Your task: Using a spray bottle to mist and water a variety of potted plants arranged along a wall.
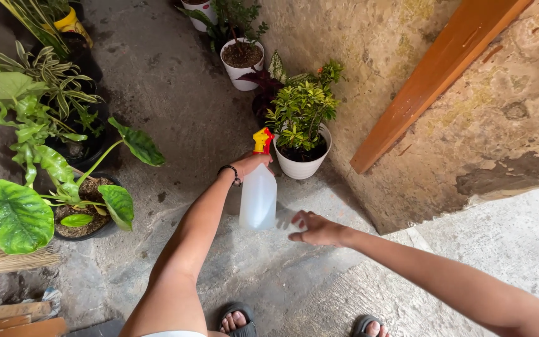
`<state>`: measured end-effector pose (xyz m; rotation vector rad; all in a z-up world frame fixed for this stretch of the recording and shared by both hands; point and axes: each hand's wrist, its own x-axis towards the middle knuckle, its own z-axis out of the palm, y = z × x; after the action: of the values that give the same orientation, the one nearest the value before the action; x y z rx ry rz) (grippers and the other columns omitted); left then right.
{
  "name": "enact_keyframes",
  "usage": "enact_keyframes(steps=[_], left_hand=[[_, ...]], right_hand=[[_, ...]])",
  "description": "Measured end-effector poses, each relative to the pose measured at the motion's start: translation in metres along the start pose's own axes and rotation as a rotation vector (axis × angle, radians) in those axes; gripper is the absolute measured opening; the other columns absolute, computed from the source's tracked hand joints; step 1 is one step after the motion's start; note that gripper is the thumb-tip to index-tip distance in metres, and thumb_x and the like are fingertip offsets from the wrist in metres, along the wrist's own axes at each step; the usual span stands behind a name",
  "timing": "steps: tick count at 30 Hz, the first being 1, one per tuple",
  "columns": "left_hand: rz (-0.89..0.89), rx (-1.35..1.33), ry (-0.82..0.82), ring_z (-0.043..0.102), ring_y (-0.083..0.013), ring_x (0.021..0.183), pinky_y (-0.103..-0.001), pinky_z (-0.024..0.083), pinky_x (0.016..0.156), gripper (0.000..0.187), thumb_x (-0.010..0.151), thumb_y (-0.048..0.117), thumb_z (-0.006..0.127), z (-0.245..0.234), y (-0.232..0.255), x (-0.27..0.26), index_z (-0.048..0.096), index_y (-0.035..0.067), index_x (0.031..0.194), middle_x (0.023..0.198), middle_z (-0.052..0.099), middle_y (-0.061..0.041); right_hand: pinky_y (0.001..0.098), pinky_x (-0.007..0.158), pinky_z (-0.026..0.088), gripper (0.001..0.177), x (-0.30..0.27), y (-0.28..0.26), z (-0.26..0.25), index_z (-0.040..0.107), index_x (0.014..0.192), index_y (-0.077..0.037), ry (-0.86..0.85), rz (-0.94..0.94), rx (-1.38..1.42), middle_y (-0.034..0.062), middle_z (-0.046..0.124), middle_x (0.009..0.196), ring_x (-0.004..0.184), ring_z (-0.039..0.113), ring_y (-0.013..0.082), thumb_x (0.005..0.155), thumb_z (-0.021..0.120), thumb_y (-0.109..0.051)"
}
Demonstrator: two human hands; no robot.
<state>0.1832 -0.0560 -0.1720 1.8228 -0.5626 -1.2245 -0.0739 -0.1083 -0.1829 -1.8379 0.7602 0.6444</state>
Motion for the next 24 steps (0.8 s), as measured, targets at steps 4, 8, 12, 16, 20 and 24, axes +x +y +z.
enact_keyframes(steps=[4,8,12,16,20,24], left_hand=[[-0.032,0.034,0.010,0.069,-0.0296,0.086,-0.040,0.054,0.080,0.037,0.063,0.025,0.067,0.005,0.017,-0.010,0.075,0.009,0.095,0.086,0.071,-0.011],[-0.034,0.033,0.003,0.067,-0.0332,0.085,-0.043,0.052,0.082,0.030,0.064,0.019,0.067,0.003,0.022,-0.014,0.073,0.006,0.090,0.086,0.067,-0.013],[-0.064,0.036,0.001,0.069,-0.0317,0.079,-0.040,0.052,0.080,0.027,0.061,0.020,0.067,0.006,0.039,-0.027,0.073,0.009,0.085,0.080,0.070,-0.013],[-0.077,0.079,-0.020,0.072,-0.0315,0.077,-0.038,0.054,0.080,0.025,0.060,0.021,0.066,-0.004,0.001,0.035,0.072,0.011,0.082,0.078,0.073,-0.013],[-0.074,0.096,-0.021,0.073,-0.0291,0.074,-0.037,0.053,0.079,0.020,0.061,0.020,0.067,-0.007,0.002,0.036,0.070,0.011,0.078,0.074,0.073,-0.012],[-0.172,0.345,-0.086,0.042,-0.0188,0.089,-0.028,0.030,0.068,0.053,0.072,0.028,0.051,0.006,0.037,-0.003,0.070,0.025,0.121,0.113,0.049,-0.003]], right_hand=[[0.0478,0.102,0.056,0.052,-0.041,0.013,-0.025,0.057,0.137,-0.013,-0.055,-0.039,-0.103,0.0206,0.060,0.133,0.120,0.066,0.0354,0.093,0.071,-0.037],[0.0492,0.105,0.053,0.046,-0.038,0.062,-0.044,0.059,0.132,-0.015,-0.055,-0.050,-0.301,0.0210,0.067,0.128,0.122,0.065,0.0381,0.094,0.066,-0.041],[0.0449,0.098,0.057,0.044,0.027,0.163,-0.052,0.059,0.132,-0.018,-0.050,-0.015,-0.556,0.0151,0.070,0.117,0.116,0.069,0.0322,0.095,0.066,-0.041],[0.0450,0.098,0.056,0.044,0.011,0.153,-0.063,0.056,0.132,-0.016,-0.047,-0.015,-0.579,0.0155,0.068,0.117,0.117,0.068,0.0328,0.096,0.065,-0.041],[0.0472,0.099,0.057,0.042,-0.007,0.127,-0.065,0.055,0.133,-0.017,-0.120,-0.074,-0.493,0.0169,0.066,0.124,0.118,0.067,0.0362,0.098,0.063,-0.040],[0.0370,0.116,0.053,0.040,-0.057,0.075,-0.062,0.048,0.141,-0.027,-0.195,-0.043,-0.381,0.0031,0.060,0.142,0.131,0.063,0.0200,0.104,0.052,-0.040]])
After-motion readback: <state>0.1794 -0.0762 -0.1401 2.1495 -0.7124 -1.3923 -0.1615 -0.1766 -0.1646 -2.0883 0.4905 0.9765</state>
